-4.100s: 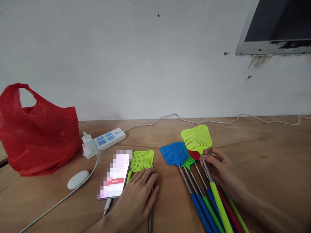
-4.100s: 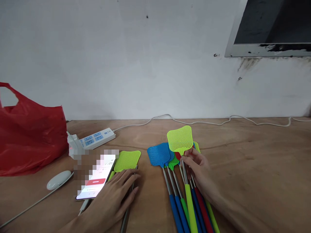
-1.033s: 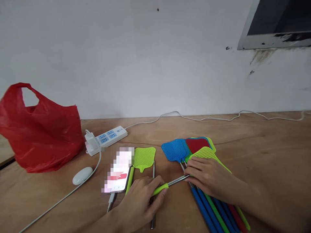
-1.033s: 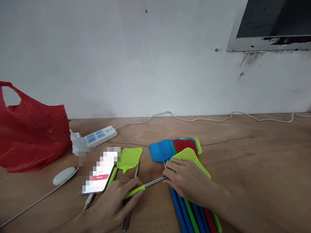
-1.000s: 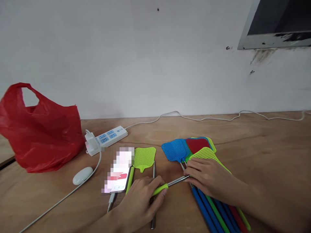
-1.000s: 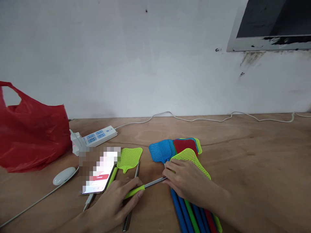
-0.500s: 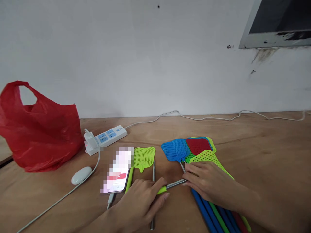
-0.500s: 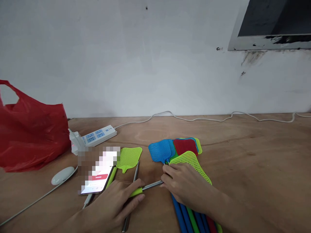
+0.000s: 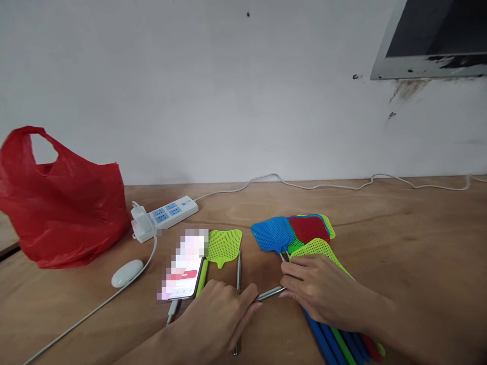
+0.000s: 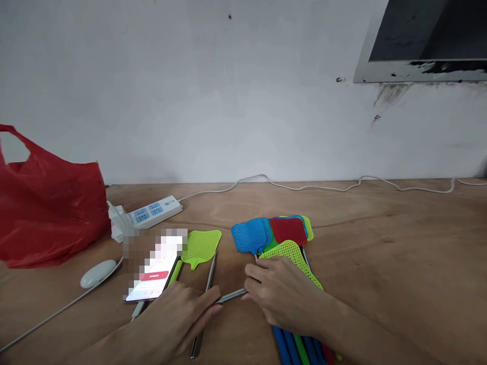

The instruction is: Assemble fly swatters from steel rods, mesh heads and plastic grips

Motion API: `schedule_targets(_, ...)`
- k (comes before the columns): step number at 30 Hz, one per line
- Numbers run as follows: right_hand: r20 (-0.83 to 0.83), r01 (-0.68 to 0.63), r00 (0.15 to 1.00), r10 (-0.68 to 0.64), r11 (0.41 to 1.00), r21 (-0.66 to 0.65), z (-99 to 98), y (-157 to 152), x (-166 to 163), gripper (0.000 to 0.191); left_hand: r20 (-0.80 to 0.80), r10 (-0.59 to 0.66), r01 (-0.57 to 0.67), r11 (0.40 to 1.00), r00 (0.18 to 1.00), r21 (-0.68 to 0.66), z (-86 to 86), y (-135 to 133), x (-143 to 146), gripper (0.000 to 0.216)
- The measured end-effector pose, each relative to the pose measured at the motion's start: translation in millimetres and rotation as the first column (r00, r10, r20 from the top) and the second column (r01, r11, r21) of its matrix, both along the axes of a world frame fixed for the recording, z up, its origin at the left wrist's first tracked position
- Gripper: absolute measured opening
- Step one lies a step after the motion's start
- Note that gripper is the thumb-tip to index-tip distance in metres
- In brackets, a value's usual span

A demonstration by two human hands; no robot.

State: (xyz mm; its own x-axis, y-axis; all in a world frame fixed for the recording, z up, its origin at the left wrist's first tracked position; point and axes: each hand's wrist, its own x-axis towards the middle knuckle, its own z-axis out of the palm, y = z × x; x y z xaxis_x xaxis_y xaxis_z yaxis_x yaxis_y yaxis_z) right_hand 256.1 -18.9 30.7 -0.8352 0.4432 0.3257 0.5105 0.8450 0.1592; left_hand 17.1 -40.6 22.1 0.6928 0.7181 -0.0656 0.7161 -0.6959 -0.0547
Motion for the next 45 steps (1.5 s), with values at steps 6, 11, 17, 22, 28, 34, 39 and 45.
schedule_targets(6, -0.037, 0.056, 0.998, -0.058, 0.998, -0.04, 1.6, 9.5, 28.5, 0.027, 0.074, 0.024, -0.016, 0.994, 0.997, -0.112, 9.1, -1.0, -22.7, 0.043)
schedule_targets(11, -0.055, 0.066, 0.996, -0.067, 0.998, -0.011, -7.4, 12.6, 43.3, 0.028, 0.156, 0.057, -0.03, 0.986, 0.986, -0.166, 6.9, -5.3, -35.3, 0.044)
schedule_targets(17, -0.187, 0.087, 0.979, -0.083, 0.996, 0.014, -1.4, 10.6, 48.9, 0.013, 0.196, 0.115, -0.084, 0.984, 0.974, -0.157, 1.7, -6.2, -49.5, 0.046)
schedule_targets(22, -0.573, 0.33, 0.739, -0.354, 0.932, -0.15, 3.3, 17.6, 63.6, 0.031, 0.291, 0.134, -0.092, 0.984, 0.947, -0.151, -1.8, -6.5, -64.0, 0.043)
schedule_targets(28, -0.34, -0.133, 0.269, -0.901, 0.315, -0.94, -3.9, 24.7, 77.9, 0.049, 0.412, 0.19, -0.112, 0.972, 0.891, -0.205, -3.5, -6.9, -69.2, 0.042)
schedule_targets(34, -0.26, -0.348, 0.202, -0.944, 0.179, -0.92, -3.6, 10.1, 54.3, 0.039, 0.334, 0.16, -0.087, 0.971, 0.929, -0.224, -3.8, -3.8, -52.2, 0.045)
schedule_targets(39, -0.312, -0.386, 0.26, -0.914, 0.198, -0.901, -13.4, 0.2, 25.1, 0.033, 0.323, 0.18, -0.1, 0.963, 0.929, -0.25, -1.3, -2.9, -27.3, 0.045)
schedule_targets(45, -0.268, -0.416, 0.319, -0.909, 0.12, -0.901, -4.7, 10.6, 43.5, 0.039, 0.424, 0.243, -0.1, 0.938, 0.872, -0.333, -7.9, -6.8, -19.6, 0.042)
